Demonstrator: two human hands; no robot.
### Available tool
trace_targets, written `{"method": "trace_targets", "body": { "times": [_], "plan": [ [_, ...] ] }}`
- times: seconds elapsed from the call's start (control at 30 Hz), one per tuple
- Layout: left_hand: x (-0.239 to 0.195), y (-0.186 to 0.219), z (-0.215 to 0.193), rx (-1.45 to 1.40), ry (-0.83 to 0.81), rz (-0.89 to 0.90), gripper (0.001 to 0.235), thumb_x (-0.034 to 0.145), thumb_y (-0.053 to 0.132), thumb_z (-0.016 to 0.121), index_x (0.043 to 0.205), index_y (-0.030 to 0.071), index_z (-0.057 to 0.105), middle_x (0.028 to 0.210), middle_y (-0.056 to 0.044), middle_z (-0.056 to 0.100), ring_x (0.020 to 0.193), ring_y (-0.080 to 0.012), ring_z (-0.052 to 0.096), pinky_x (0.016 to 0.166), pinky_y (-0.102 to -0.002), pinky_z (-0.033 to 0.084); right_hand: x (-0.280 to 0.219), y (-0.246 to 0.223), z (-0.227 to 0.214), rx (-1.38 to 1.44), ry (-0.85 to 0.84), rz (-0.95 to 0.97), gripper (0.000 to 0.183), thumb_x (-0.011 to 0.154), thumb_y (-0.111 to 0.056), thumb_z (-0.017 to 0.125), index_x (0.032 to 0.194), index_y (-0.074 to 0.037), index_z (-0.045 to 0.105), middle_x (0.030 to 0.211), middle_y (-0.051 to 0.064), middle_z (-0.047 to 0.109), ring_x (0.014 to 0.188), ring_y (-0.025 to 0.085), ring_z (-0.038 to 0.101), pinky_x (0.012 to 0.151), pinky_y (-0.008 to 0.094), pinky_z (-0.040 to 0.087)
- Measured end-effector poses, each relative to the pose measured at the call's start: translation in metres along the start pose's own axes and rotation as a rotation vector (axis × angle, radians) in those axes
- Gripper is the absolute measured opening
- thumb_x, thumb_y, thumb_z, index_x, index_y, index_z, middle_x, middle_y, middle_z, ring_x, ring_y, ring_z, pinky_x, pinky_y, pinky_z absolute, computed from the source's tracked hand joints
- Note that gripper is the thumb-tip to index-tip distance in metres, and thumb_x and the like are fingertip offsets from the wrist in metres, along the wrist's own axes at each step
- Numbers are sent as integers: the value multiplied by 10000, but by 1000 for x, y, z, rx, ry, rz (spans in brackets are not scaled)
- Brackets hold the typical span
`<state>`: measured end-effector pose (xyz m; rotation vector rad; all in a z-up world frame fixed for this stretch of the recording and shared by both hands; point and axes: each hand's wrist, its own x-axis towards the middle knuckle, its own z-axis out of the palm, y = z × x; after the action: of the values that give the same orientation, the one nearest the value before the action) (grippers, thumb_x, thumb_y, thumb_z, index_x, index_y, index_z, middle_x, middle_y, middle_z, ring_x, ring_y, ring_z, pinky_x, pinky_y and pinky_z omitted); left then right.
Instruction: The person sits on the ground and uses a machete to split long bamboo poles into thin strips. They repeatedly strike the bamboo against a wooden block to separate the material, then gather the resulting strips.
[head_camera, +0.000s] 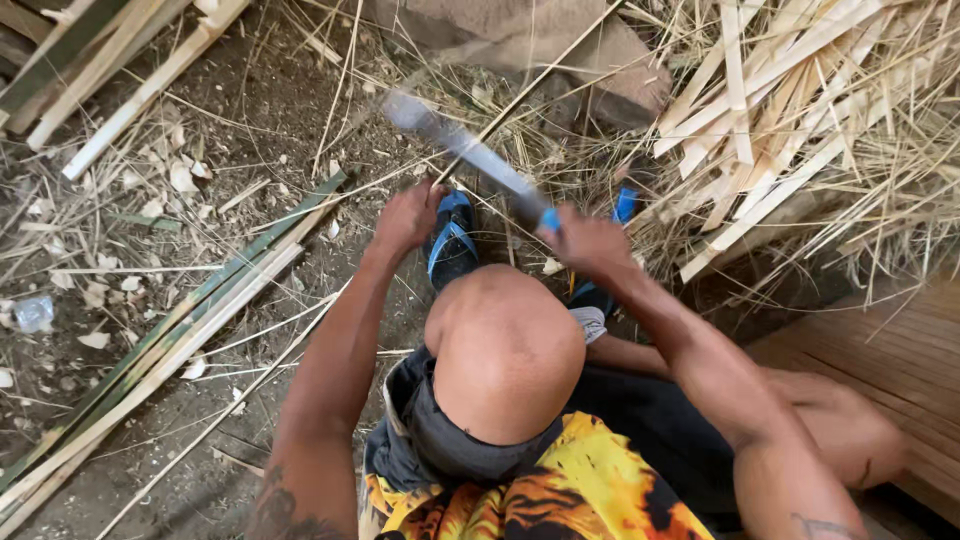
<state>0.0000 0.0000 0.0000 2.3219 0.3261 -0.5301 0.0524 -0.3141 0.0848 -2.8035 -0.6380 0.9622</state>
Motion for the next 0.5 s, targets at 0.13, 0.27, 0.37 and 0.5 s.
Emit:
{"method": "trace_targets", "body": {
  "times": [0.13,0.27,0.37,0.5],
  "plan": [
    [7,-8,11,-61,44,127,373,1056,350,426,1123,86,681,1073,-281,696,1004,-493,652,859,-580,507,8,-5,-5,-21,90,150,570,1043,-599,432,1234,-71,530,839,250,721,767,437,712,693,576,568],
    [5,-5,11,-13,21,113,387,1077,371,428,1129,89,688,1052,-299,689,994,-501,645,862,-589,491,0,12,-11,-52,69,-11,583,1025,-607,438,1169,-52,543,849,239,718,761,436,714,697,579,559],
    [-9,-7,-5,10,-2,79,388,1088,381,418,1151,97,674,1039,-290,697,978,-491,658,857,-592,499,11,82,-58,31,-31,271,622,1086,-614,320,1245,-69,574,777,56,685,693,277,659,733,531,586],
    [-27,3,-18,-29,4,46,389,1075,413,425,1184,106,638,1013,-270,708,943,-484,673,812,-603,515,18,145,-100,513,514,586,432,1150,-433,396,1303,-76,585,865,-10,636,713,153,649,712,428,549]
  ]
}}
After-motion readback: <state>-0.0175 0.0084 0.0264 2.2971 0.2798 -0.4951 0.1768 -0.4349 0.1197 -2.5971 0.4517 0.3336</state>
